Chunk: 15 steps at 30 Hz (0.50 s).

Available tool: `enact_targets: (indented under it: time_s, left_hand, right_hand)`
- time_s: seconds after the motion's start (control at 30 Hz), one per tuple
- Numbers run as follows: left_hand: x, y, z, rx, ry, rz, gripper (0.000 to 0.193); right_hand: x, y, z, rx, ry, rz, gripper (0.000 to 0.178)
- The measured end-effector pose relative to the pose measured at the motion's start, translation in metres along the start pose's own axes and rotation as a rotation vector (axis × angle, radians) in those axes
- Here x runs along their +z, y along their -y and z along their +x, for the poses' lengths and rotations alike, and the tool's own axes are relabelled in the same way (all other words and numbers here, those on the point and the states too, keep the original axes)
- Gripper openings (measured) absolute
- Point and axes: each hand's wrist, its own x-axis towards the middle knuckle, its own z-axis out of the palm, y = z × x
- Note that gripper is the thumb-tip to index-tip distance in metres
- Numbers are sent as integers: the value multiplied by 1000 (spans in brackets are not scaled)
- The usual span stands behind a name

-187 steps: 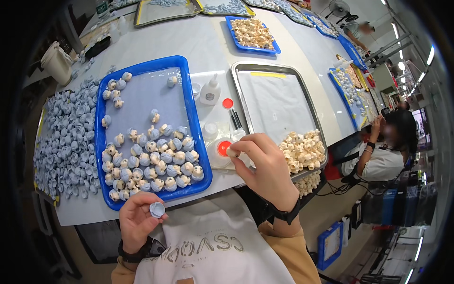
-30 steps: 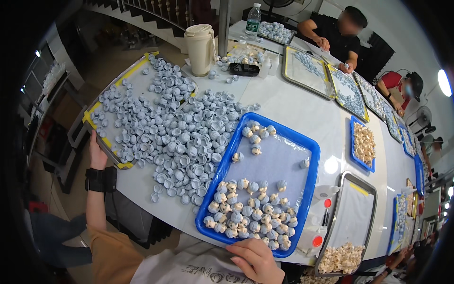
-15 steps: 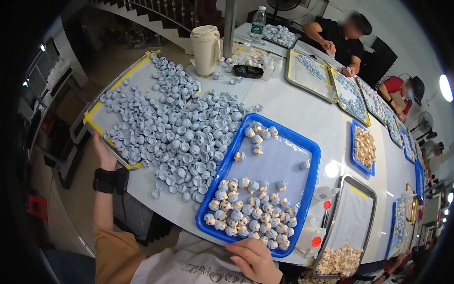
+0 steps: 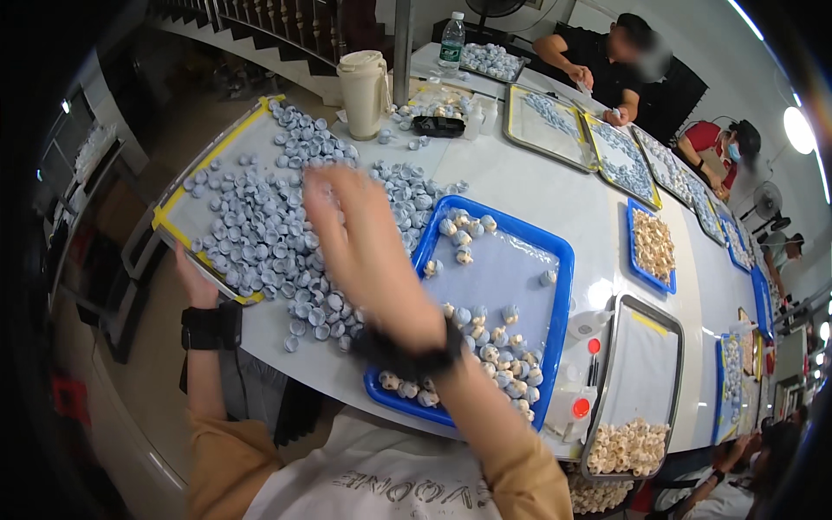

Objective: The person assembles small decorative items by picking a light-blue shell-like piece and a beige piece, applying glue from a squeeze bottle, and joining them. The person places the assembled items into a blue tray and occasionally moves trays on the table.

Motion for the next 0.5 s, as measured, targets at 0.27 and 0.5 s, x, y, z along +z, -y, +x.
enact_targets:
  time_s: [0.27,0.5]
  left_hand:
    - [27,13,-16,-107,-39,-111,50]
    - [4,3,-31,-132,-9,-63,50]
  right_hand:
    - [17,-242,153,318,239,-245,52]
    - [54,-276,183,653,430,-48,69]
